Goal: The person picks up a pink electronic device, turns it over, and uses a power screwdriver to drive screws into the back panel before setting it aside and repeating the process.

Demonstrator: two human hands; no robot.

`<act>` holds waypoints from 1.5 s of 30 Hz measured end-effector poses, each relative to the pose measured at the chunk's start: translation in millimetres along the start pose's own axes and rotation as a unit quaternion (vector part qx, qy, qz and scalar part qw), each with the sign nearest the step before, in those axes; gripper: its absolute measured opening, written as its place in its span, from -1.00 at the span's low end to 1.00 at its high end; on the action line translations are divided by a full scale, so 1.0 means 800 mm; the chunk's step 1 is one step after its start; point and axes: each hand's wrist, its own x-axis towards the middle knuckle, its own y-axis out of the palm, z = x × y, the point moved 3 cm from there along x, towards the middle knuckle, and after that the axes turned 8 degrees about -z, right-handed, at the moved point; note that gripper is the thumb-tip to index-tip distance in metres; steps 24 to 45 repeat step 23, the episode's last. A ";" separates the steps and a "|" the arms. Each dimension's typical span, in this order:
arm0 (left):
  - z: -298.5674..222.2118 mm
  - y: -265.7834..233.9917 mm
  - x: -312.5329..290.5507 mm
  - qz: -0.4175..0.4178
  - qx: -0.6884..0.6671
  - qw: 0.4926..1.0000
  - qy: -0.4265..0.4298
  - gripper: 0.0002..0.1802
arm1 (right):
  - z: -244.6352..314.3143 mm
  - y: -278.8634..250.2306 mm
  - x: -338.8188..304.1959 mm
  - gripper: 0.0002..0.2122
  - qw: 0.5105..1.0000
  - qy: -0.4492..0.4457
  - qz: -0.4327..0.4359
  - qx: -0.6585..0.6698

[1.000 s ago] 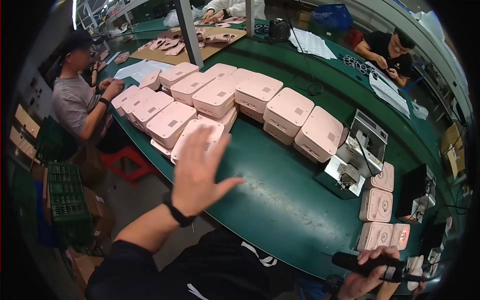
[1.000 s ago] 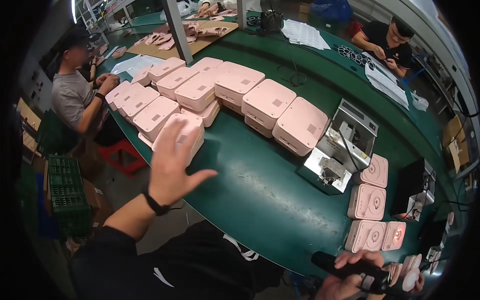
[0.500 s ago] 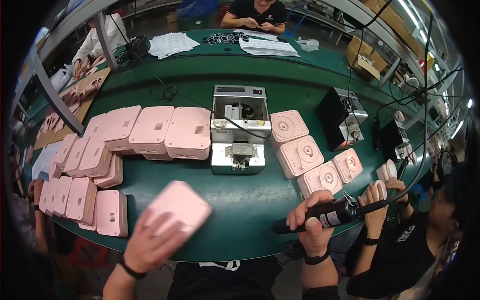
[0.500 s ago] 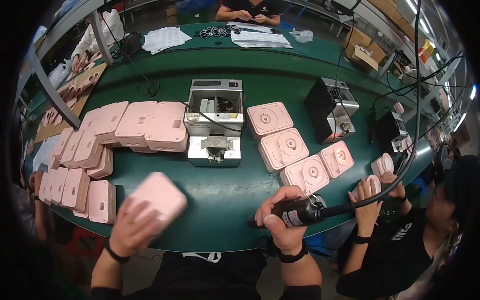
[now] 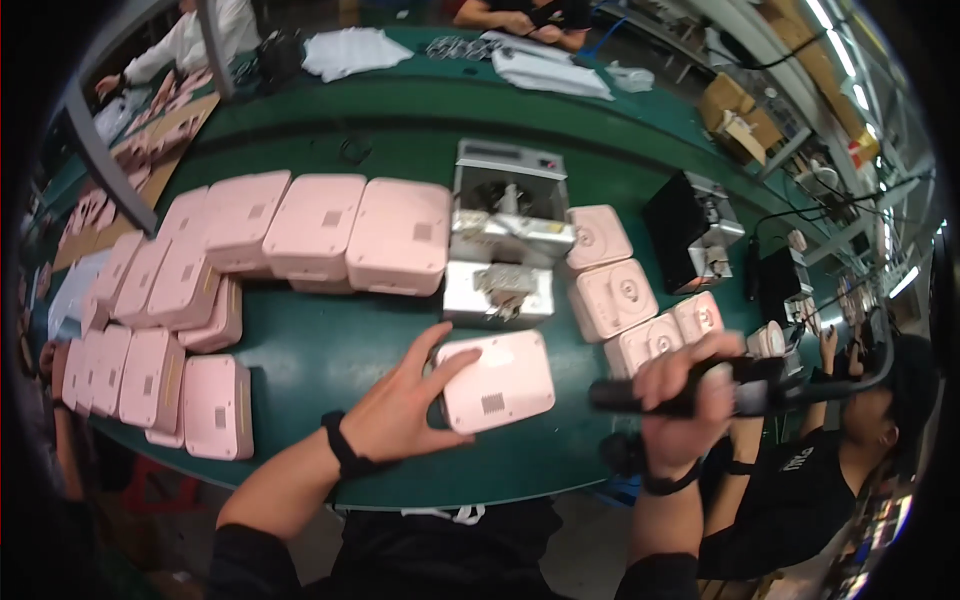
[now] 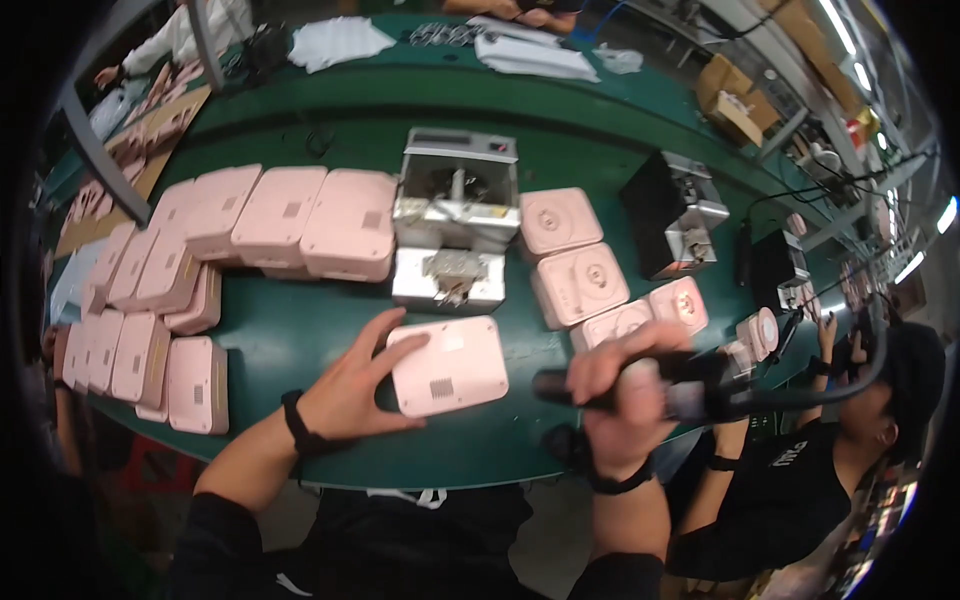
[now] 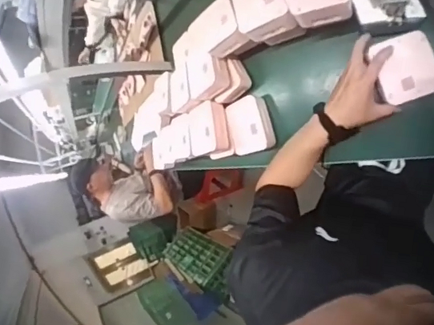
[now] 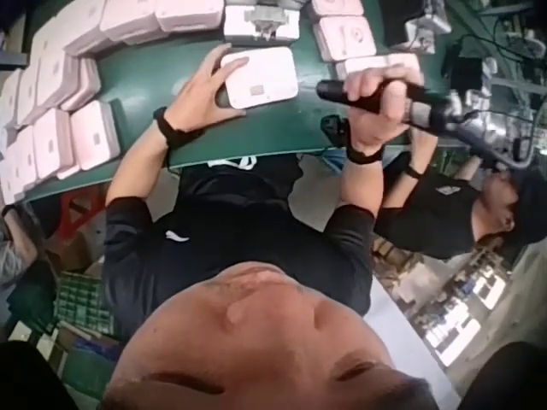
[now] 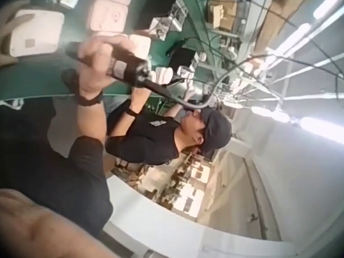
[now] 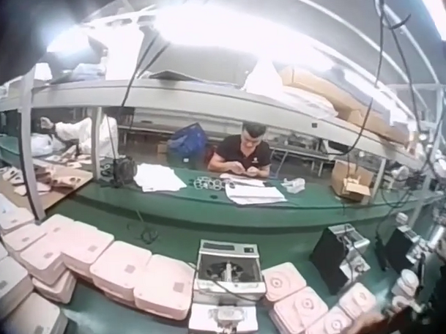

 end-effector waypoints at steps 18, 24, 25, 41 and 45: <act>0.032 -0.008 0.006 -0.041 -0.083 0.995 0.040 -0.16 | -0.040 0.133 0.103 -0.71 0.996 0.042 0.061 -0.050; 0.035 -0.007 0.009 -0.046 -0.098 0.993 0.048 -0.17 | -0.037 0.108 0.090 -0.70 0.994 0.054 0.092 -0.035; 0.035 -0.007 0.009 -0.046 -0.098 0.993 0.048 -0.17 | -0.037 0.108 0.090 -0.70 0.994 0.054 0.092 -0.035; 0.035 -0.007 0.009 -0.046 -0.098 0.993 0.048 -0.17 | -0.037 0.108 0.090 -0.70 0.994 0.054 0.092 -0.035; 0.035 -0.007 0.009 -0.046 -0.098 0.993 0.048 -0.17 | -0.037 0.108 0.090 -0.70 0.994 0.054 0.092 -0.035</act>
